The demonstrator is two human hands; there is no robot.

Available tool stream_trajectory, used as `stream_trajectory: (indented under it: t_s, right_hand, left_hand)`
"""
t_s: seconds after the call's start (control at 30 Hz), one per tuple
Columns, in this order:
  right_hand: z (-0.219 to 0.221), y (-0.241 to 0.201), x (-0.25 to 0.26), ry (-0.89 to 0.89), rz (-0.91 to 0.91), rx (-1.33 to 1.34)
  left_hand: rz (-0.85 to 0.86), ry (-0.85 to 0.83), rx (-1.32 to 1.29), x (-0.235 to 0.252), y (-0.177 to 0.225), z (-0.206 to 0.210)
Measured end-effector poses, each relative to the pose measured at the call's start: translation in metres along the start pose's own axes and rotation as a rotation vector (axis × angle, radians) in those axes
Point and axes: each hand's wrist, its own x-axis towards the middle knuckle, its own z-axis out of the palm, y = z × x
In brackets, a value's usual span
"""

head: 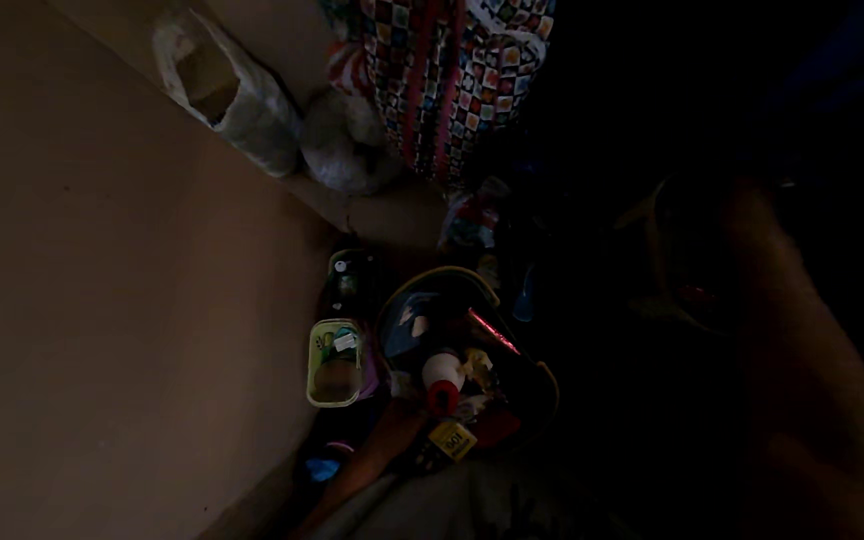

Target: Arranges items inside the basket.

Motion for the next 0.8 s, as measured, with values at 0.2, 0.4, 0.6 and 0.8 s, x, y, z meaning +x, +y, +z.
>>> stream_trajectory:
  t_s: [0.2,0.4,0.6,0.8]
  right_hand:
    - [0.008,0.064,0.074,0.292,-0.243,0.02]
    - [-0.029,0.069,0.048,0.466,-0.25,0.154]
    - [-0.06,0.078,-0.005,0.68,-0.456,0.346]
    - [0.01,0.038,-0.099,0.326,-0.759,1.022]
  left_hand:
    - [-0.12,0.038,0.053,-0.002,-0.004,0.003]
    - [-0.161,0.066,0.085,0.008,-0.014,0.004]
    - [-0.023,0.077,0.085,0.02,-0.028,0.002]
    - [0.219,-0.002,0.113,0.058,-0.067,0.001]
